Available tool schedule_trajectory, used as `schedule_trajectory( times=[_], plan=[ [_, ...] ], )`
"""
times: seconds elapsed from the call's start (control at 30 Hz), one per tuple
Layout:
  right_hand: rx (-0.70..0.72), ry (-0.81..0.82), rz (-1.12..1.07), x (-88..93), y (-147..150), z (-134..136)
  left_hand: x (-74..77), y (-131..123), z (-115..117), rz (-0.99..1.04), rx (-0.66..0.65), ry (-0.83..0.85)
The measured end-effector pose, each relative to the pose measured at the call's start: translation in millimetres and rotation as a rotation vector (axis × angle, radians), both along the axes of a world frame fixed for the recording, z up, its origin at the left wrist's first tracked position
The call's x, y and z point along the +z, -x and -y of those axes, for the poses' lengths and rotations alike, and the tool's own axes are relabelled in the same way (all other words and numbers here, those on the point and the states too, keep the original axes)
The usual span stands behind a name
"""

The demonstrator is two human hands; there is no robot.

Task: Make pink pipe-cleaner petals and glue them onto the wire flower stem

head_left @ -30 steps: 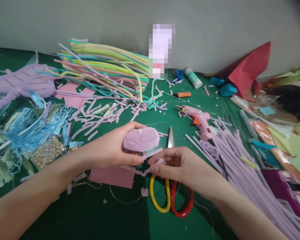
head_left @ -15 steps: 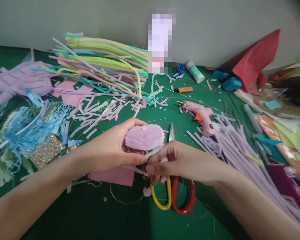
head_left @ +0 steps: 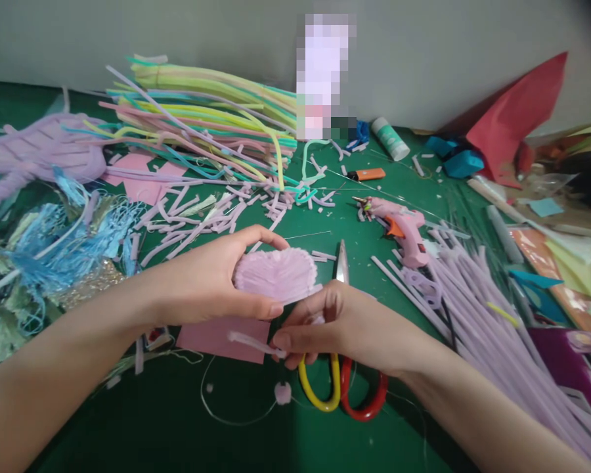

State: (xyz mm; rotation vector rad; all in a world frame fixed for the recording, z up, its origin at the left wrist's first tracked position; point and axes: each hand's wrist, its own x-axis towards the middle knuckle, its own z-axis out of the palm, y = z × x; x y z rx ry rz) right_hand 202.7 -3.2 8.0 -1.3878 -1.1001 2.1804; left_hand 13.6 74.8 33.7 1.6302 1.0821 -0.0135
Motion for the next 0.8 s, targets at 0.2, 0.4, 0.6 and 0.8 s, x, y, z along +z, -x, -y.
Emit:
schedule_trajectory(
  times=[0.2, 0.4, 0.6, 0.8],
  plan=[
    [0.008, 0.017, -0.004, -1.8, 4, 0, 2.1, -1, 5, 0.015, 0.037, -0.066],
    [-0.095, -0.010, -0.038, -0.3, -6, 3, -4.5, 2, 0, 0.094, -0.011, -0.023],
    [-0.400, -0.103, 0.030, -3.5, -22, 9, -9.8, 3, 1, 0.086, 0.099, 0.005],
    [-0.418, -0.297, 0.141, -0.1, -17, 12, -9.5, -1, 2, 0.073, 0.078, 0.027]
  ],
)
